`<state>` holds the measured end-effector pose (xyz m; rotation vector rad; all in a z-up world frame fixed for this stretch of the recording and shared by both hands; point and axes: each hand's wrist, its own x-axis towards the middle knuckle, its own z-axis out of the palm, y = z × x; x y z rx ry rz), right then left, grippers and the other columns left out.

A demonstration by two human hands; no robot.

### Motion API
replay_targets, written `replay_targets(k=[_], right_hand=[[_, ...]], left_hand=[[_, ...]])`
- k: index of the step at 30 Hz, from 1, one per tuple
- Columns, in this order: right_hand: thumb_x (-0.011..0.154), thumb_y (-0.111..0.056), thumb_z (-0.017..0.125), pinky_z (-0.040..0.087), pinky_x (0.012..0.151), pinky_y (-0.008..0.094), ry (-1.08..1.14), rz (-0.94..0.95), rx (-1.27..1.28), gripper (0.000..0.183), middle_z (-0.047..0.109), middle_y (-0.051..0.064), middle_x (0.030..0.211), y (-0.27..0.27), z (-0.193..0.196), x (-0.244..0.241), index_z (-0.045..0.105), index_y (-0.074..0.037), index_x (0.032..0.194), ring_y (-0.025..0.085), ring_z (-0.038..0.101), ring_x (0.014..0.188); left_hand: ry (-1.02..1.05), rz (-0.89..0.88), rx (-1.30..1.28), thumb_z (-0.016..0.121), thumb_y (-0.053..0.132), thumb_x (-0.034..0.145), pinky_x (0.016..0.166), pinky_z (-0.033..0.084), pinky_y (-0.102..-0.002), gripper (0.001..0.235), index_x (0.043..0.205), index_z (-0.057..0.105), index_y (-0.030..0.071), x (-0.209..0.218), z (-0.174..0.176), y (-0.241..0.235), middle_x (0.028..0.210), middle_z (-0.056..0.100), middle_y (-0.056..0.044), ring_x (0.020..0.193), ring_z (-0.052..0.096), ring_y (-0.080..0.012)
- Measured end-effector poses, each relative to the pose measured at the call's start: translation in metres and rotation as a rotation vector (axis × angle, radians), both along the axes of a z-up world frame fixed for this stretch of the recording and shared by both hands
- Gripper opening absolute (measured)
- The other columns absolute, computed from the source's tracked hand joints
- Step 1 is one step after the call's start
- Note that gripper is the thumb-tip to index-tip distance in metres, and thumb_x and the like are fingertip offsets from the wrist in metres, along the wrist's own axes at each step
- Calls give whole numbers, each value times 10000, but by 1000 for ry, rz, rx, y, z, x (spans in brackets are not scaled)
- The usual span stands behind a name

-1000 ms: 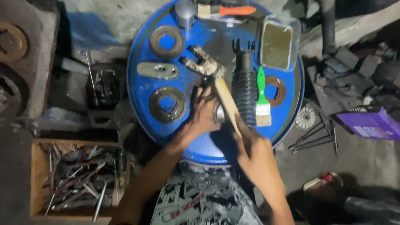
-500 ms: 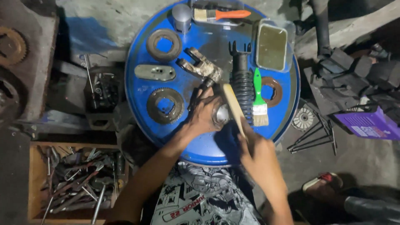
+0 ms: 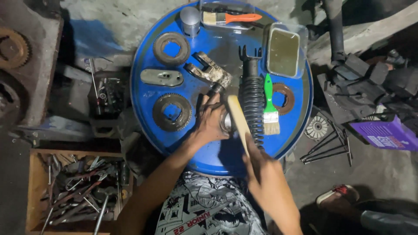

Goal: Cleaning an engine piston using a brush and a wooden scraper with cleaning fluid on a makeshift workbench.

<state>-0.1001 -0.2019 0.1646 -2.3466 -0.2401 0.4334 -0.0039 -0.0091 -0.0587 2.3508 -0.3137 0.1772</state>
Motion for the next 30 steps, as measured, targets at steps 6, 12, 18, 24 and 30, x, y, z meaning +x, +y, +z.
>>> replay_targets(k=[6,12,18,24,30], right_hand=[[1107,-104,549,493,684,315,-70,-4,61,651,767,224,972,21,-12,14,384,-12,1730,325,741,692],[1012,-106,687,545,617,452,-2,161,-145,835,782,119,838,-1,-7,1,335,-103,1770,305,770,674],[1086,-188,579,536,567,524,-63,167,-215,643,790,235,762,4,9,16,428,7,1680,454,783,634],[1061,-168,640,479,522,483,-51,152,-166,705,738,185,711,9,-7,24,399,-1,1703,330,701,505],[899,-61,701,644,929,398,53,256,-129,1032,929,18,1091,-43,-4,19,237,-299,1789,223,889,987]], left_hand=[[-11,5,-21,958,399,697,1335,124,-751,764,1360,735,93,-5,28,-2,1528,704,-105,1632,376,-352],[51,29,8,1027,529,485,1357,4,-694,1000,1339,719,109,2,19,0,1591,626,-211,1668,331,-383],[-74,42,57,884,462,566,1290,208,-696,836,1342,717,201,-2,41,7,1399,741,-172,1571,472,-358],[-78,53,-18,919,511,642,1275,206,-784,725,1271,777,180,-4,34,-1,1460,746,-79,1583,473,-331],[126,16,64,1011,527,473,1361,6,-701,1012,1388,746,186,-2,10,0,1445,764,-25,1675,293,-348]])
